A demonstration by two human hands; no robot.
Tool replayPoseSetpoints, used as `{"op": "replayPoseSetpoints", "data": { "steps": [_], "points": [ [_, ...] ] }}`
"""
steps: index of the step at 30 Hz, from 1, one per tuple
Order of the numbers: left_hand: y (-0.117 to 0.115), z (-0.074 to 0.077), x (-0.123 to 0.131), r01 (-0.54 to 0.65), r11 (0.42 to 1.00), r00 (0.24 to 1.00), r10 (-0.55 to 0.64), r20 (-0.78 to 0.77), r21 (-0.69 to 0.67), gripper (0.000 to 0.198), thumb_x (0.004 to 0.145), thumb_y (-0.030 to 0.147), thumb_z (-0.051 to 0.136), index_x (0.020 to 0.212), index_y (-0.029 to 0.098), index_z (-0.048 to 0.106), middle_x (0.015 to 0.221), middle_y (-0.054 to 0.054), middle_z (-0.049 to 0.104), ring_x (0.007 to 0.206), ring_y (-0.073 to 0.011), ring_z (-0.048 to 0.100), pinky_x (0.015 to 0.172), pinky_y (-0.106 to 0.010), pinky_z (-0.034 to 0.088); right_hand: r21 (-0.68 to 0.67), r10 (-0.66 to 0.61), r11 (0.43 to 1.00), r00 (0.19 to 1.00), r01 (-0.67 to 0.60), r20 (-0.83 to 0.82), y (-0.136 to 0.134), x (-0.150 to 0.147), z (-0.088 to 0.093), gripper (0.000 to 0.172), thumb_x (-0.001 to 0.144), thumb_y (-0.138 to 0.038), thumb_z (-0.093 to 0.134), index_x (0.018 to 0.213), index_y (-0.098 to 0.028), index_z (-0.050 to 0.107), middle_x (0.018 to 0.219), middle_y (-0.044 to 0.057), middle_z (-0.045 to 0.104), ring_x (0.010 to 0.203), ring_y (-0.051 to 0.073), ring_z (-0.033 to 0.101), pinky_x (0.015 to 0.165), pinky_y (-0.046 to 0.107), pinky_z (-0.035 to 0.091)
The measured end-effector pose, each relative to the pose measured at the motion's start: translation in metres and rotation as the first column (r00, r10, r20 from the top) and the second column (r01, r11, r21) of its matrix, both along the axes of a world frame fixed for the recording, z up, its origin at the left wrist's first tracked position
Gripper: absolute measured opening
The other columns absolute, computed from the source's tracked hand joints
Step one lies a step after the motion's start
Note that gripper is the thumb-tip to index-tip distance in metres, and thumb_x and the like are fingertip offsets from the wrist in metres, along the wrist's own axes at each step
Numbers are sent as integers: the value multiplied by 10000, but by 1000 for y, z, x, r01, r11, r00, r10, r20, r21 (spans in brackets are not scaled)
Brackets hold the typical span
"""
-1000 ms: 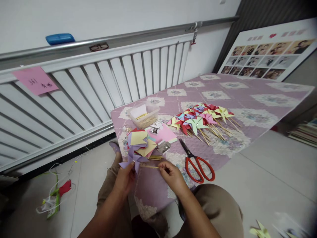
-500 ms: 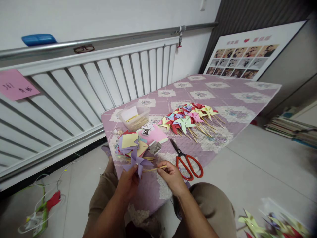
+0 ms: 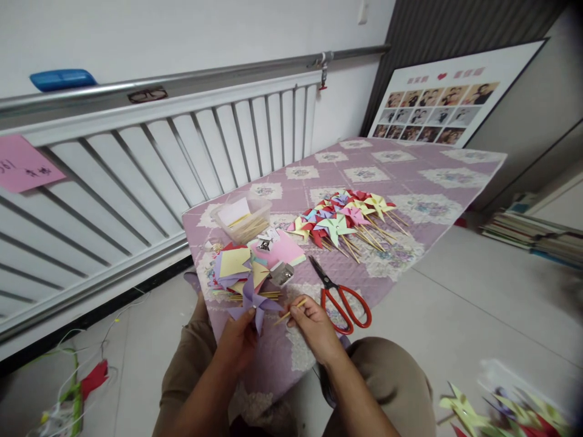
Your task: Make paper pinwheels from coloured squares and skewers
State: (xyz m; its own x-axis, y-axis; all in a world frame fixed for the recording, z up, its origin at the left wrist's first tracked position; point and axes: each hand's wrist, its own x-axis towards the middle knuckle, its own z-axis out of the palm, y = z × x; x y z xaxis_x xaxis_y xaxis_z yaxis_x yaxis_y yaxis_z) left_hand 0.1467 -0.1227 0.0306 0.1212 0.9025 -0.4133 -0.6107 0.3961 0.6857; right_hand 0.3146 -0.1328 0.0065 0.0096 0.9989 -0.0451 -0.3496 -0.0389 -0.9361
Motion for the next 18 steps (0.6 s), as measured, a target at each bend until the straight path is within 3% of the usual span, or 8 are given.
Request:
{"op": "replayPoseSetpoints", "data": {
  "steps": [6, 13, 18],
  "points": [
    [-2, 3, 4, -8, 1000, 1000, 8, -4, 23, 189, 626, 181, 791, 739, 159, 642, 625, 16, 663, 549, -113, 583, 521, -208, 446, -9, 18, 1000, 1000, -18, -9, 0, 0, -3, 320, 757, -493, 700, 736, -206, 559, 693, 0, 672, 591, 136, 577, 565, 254, 451],
    [0, 8, 8, 124, 987, 992, -123, -14, 101, 147, 668, 212, 784, 706, 172, 647, 558, 18, 603, 511, -116, 538, 492, -224, 416, -35, 19, 999, 999, -20, -41, 0, 1, -2, 326, 749, -508, 699, 787, -207, 579, 611, -44, 612, 543, 119, 549, 551, 242, 425],
    [10, 1, 13, 236, 958, 970, -241, 13, 164, 277, 627, 249, 826, 852, 178, 681, 655, -14, 651, 576, -140, 568, 562, -249, 446, -50, -6, 999, 998, 2, -68, -2, -1, -1, 348, 773, -527, 673, 753, -191, 584, 527, -77, 501, 422, 68, 397, 441, 204, 285]
  ]
}}
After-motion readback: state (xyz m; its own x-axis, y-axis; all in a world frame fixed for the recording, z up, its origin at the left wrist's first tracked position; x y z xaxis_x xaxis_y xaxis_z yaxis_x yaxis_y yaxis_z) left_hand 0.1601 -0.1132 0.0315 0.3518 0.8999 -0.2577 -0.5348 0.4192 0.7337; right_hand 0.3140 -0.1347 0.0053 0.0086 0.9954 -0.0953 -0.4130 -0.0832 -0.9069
